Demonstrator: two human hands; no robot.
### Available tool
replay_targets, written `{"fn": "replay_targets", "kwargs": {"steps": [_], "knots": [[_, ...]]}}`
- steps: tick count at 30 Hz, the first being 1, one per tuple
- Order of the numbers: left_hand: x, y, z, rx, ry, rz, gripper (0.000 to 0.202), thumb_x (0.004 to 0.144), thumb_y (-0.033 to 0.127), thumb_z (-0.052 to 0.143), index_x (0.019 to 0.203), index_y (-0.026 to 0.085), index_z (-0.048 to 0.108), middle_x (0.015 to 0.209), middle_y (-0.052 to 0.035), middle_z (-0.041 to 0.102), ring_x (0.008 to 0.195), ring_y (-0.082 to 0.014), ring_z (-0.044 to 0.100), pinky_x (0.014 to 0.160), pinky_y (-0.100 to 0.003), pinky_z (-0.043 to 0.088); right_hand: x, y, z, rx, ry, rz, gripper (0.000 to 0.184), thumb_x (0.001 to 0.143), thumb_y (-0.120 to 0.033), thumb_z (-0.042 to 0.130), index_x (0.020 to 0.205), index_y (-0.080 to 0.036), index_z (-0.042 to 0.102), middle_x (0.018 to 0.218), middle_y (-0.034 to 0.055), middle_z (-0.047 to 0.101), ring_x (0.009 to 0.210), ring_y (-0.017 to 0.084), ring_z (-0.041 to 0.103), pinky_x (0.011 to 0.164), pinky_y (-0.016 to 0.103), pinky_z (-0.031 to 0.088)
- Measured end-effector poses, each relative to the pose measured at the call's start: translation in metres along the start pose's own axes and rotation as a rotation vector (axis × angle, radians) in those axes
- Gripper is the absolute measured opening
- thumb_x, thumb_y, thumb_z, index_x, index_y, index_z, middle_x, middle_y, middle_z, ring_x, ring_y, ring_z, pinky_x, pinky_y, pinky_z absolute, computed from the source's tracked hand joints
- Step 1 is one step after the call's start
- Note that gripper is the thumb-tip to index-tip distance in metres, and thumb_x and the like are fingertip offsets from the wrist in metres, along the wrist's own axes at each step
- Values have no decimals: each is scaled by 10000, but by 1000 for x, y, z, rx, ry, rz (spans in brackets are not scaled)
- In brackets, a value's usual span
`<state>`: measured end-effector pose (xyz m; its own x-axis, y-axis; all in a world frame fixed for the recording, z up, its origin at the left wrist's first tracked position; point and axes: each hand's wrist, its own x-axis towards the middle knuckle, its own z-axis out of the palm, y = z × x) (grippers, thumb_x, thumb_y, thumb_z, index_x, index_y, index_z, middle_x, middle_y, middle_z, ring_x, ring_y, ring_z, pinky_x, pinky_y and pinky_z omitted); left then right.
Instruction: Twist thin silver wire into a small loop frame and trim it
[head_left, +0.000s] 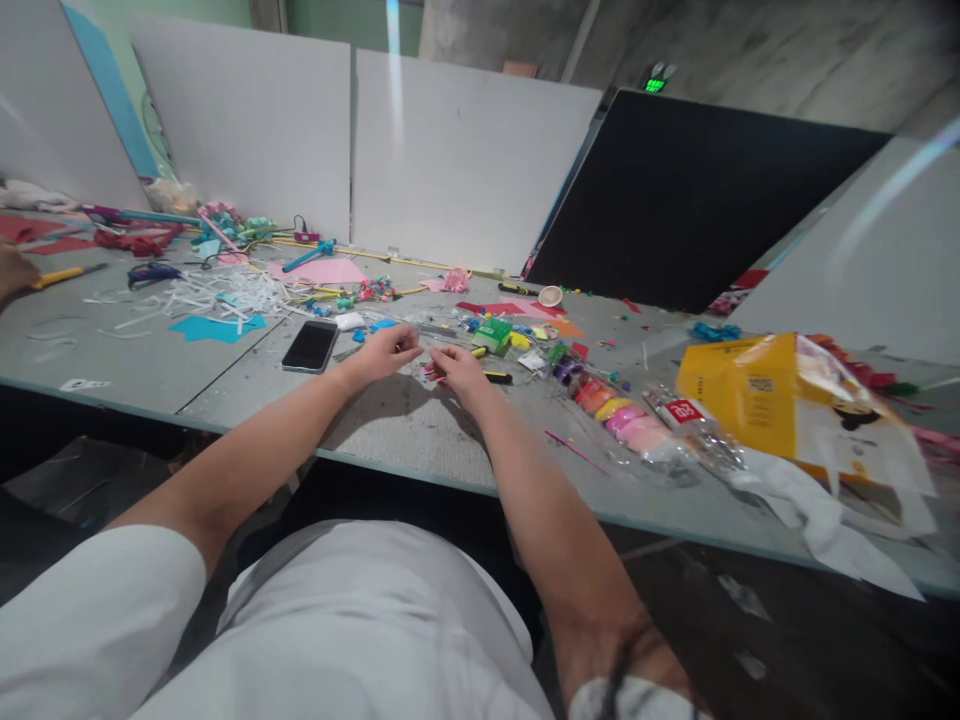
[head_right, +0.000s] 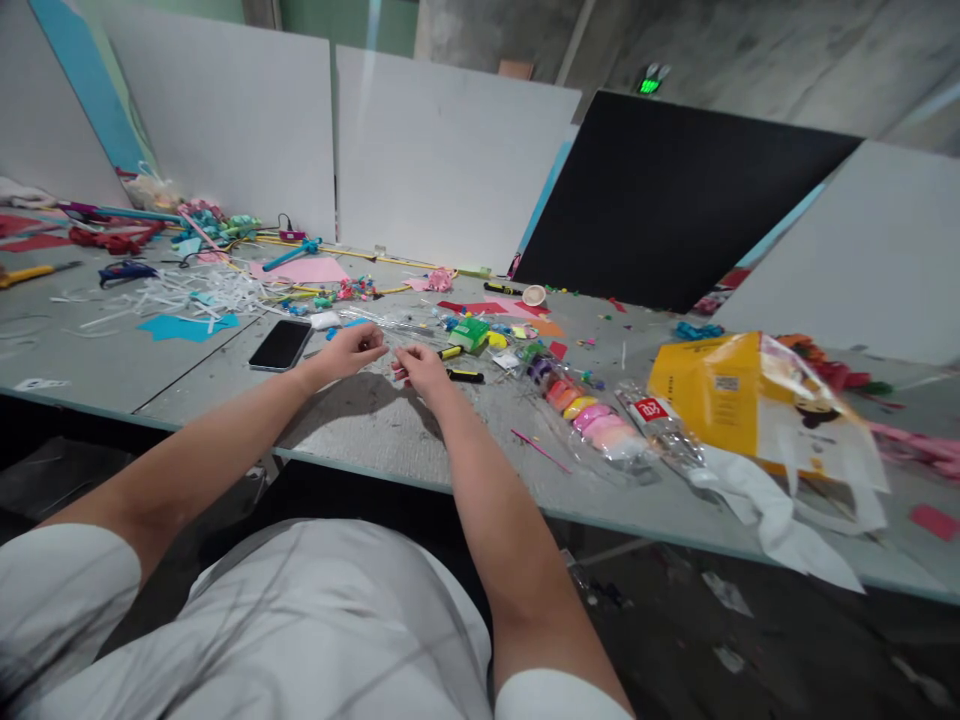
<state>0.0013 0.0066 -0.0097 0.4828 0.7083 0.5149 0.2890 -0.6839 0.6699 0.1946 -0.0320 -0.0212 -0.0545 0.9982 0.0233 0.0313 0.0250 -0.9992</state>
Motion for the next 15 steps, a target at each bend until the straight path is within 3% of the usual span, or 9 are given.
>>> {"fn": "replay_targets", "kwargs": {"steps": [5,15], "knots": [[-1,-1,0,-45,-40,25,168,825,332,657,790,203,554,687,32,509,662,-138,450,648,-284,355,-5,-3,1,3,-88,18,396,747,-559,880,782,-218,682,771,30,704,667,142,620,536,250,440],[0,0,-5,-145,-113,-42,224,776,375,736,784,182,622,656,37,524,626,-114,452,603,-265,337,-8,-3,0,39,-137,40,424,676,-530,926,747,-224,641,685,13,633,672,151,577,557,271,467]]}}
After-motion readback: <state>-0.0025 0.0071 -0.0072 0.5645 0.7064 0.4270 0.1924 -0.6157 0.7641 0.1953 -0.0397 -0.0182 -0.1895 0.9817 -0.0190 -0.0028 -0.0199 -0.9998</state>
